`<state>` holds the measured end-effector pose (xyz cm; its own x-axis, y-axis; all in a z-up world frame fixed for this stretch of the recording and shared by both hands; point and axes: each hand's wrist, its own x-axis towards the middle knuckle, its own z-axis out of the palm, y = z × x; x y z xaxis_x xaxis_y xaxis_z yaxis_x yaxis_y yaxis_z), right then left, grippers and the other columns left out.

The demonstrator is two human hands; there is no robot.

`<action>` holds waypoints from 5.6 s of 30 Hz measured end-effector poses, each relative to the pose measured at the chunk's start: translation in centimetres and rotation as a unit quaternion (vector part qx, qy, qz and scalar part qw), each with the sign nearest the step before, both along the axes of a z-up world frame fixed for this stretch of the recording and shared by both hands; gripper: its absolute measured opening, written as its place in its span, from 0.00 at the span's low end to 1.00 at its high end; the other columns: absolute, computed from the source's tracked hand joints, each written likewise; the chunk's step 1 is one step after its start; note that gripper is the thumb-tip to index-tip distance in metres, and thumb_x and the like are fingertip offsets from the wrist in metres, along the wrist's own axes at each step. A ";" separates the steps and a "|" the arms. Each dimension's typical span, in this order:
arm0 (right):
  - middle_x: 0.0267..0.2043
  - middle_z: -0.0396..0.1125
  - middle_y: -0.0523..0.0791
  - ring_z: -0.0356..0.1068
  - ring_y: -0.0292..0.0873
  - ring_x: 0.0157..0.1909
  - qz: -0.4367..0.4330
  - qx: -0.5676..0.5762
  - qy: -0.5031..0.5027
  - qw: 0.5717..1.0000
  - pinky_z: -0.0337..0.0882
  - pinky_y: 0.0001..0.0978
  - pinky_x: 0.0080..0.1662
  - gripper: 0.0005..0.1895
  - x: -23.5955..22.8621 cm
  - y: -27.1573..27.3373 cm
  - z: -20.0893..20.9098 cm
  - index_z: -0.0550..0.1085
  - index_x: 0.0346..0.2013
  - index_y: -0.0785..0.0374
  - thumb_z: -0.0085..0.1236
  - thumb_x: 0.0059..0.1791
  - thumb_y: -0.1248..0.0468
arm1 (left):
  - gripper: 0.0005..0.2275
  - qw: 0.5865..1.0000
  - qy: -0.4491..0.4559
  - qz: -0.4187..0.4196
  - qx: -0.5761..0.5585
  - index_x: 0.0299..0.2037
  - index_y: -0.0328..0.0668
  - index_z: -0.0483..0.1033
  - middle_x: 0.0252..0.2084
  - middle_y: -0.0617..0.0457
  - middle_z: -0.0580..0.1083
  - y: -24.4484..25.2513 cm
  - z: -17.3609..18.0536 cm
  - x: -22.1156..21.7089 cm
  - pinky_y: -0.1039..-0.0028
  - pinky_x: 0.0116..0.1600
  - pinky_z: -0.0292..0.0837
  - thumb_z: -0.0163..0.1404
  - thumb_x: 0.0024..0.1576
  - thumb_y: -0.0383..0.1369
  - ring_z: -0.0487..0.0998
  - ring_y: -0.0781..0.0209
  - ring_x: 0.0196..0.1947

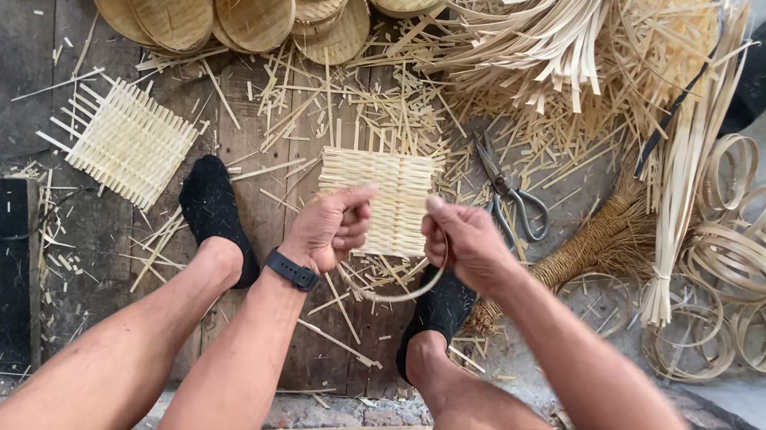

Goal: The person sits on the floor and weaves small round bamboo baskets. They place a woven bamboo mat over a wooden mold, wrap a bamboo ring around the edge, and use shears to trim the excess matting flush with the ring. The finished baskets are stacked nearby.

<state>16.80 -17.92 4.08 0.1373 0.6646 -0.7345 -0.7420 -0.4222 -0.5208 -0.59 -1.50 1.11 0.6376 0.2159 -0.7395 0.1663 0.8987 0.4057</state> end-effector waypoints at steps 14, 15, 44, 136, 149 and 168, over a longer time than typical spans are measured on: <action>0.35 0.76 0.49 0.76 0.38 0.29 0.231 -0.189 -0.371 0.879 0.80 0.30 0.34 0.11 2.1 4.4 -1.7 0.78 0.44 0.68 0.60 0.50 0.64 | 0.06 0.820 0.136 -0.020 0.555 0.34 0.38 0.82 0.31 0.52 0.79 1.3 -3.9 -1.9 0.72 0.35 0.76 0.60 0.51 0.31 0.79 0.63 0.28; 0.36 0.76 0.49 0.77 0.38 0.30 0.208 -0.192 -0.369 0.885 0.80 0.30 0.34 0.11 1.5 4.6 -3.7 0.78 0.44 0.69 0.61 0.50 0.65 | 0.05 0.760 0.181 -0.049 0.623 0.34 0.39 0.84 0.33 0.50 0.81 1.5 -4.8 -2.2 0.71 0.38 0.78 0.62 0.51 0.31 0.82 0.61 0.30; 0.32 0.78 0.47 0.76 0.40 0.30 0.065 -0.211 -0.503 0.836 0.77 0.35 0.40 0.08 -2.7 3.5 -11.6 0.84 0.37 0.59 0.69 0.45 0.61 | 0.07 0.761 0.331 -0.144 0.540 0.30 0.42 0.85 0.28 0.46 0.80 3.3 -10.2 -2.3 0.68 0.39 0.77 0.67 0.44 0.32 0.82 0.54 0.27; 0.20 0.71 0.46 0.65 0.39 0.21 -0.078 -0.246 -0.301 0.918 0.65 0.35 0.27 0.20 -1.7 5.8 -13.1 0.79 0.19 0.68 0.74 0.40 0.54 | 0.13 0.905 0.145 -0.142 0.374 0.29 0.34 0.85 0.25 0.53 0.79 5.3 -14.3 4.0 0.74 0.31 0.69 0.64 0.52 0.39 0.74 0.67 0.24; 0.37 0.76 0.47 0.72 0.41 0.35 0.450 -0.297 -0.562 0.627 0.77 0.38 0.42 0.21 13.1 1.0 6.1 0.78 0.42 0.62 0.53 0.55 0.46 | 0.14 0.757 0.079 -0.207 0.615 0.43 0.48 0.83 0.38 0.57 0.76 4.3 -8.5 1.9 0.72 0.45 0.76 0.61 0.47 0.38 0.79 0.64 0.37; 0.45 0.72 0.56 0.74 0.52 0.45 0.361 -0.323 -0.446 0.753 0.76 0.41 0.49 0.36 9.7 -11.7 -21.3 0.64 0.55 0.70 0.70 0.39 0.59 | 0.28 0.610 0.235 -0.141 0.743 0.57 0.41 0.74 0.61 0.38 0.60 -4.7 -8.6 1.7 0.50 0.67 0.60 0.66 0.45 0.35 0.61 0.39 0.62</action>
<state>26.53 -29.66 -17.20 0.5408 0.3465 -0.7665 0.3260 -0.9263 -0.1888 1.09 -6.20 -7.49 0.5978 0.8013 0.0241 0.6410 -0.4958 0.5859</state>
